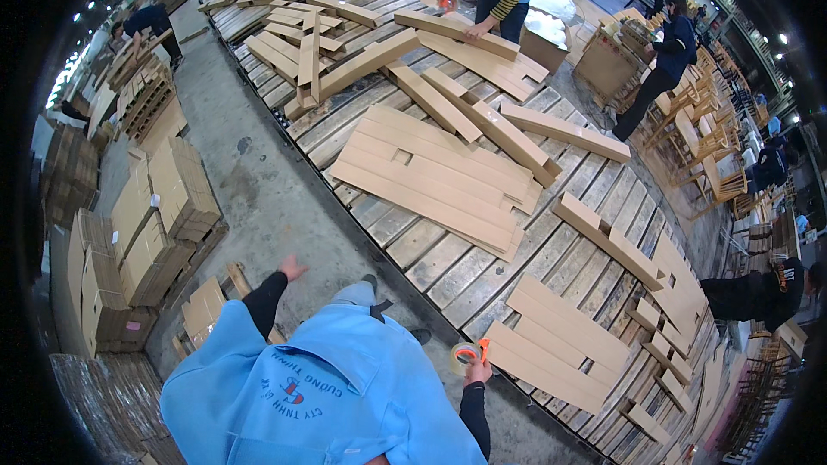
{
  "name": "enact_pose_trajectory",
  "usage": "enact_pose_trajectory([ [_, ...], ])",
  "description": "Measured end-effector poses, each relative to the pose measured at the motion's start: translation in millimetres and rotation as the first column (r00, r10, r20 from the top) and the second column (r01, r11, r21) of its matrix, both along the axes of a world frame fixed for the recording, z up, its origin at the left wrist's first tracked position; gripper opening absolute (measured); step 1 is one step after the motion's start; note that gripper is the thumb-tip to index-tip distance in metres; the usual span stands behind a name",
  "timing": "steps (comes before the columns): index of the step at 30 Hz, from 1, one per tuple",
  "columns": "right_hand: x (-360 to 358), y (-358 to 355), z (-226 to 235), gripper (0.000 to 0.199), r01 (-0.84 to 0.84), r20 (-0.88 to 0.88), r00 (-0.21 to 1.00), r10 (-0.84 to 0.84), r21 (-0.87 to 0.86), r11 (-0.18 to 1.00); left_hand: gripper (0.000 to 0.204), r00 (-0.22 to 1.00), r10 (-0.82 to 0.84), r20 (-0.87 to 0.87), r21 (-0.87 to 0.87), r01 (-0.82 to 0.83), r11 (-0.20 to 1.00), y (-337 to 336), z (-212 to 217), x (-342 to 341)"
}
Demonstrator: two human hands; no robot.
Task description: The person repeatedly picks up flat cardboard pieces, folds them, and secures them with a handheld tape dispenser. The person places each taped piece onto a wooden pallet. Other workers are visible in the background.
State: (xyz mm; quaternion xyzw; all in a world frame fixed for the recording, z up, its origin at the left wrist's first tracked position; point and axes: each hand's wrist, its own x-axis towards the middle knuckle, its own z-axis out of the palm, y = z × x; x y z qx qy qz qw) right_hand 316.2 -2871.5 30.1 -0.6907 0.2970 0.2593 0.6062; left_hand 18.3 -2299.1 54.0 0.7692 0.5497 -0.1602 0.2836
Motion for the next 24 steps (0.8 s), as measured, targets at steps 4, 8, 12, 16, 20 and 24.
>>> enact_pose_trajectory([
  [4, 5.0, 13.5, -32.8, 0.044, 0.047, -0.003, 0.999, -0.047, -0.02, 0.999, 0.079, 0.961, -0.191, 0.198, 0.206, 0.15, 0.967, 81.0, 50.0, 107.0],
  [8, -2.3, 53.7, -23.7, 0.033, 0.065, 0.028, 0.998, -0.064, -0.06, 0.996, 0.074, 0.918, -0.342, 0.199, 0.432, 0.231, 0.872, 194.8, 77.9, 200.3],
  [12, -22.8, 89.0, -2.0, 0.018, 0.081, 0.053, 0.996, -0.076, -0.112, 0.99, 0.072, 0.858, -0.476, 0.194, 0.574, 0.294, 0.764, 345.4, 86.7, 291.4],
  [16, -62.9, 154.8, 49.7, 0.028, -0.148, -0.111, 0.987, 0.119, -0.301, 0.942, 0.071, 0.831, -0.522, 0.193, 0.651, 0.289, 0.702, 483.1, 71.2, 384.5],
  [20, -103.4, 269.8, 94.1, 0.027, -0.152, -0.228, 0.972, 0.059, -0.416, 0.897, 0.075, 0.837, -0.545, 0.046, 0.656, 0.386, 0.649, 554.5, 26.0, 443.3],
  [24, -105.2, 354.2, 109.6, 0.027, -0.154, -0.274, 0.961, 0.022, -0.47, 0.869, 0.084, 0.835, -0.549, 0.041, 0.595, 0.421, 0.684, 597.4, -8.7, 468.2],
])
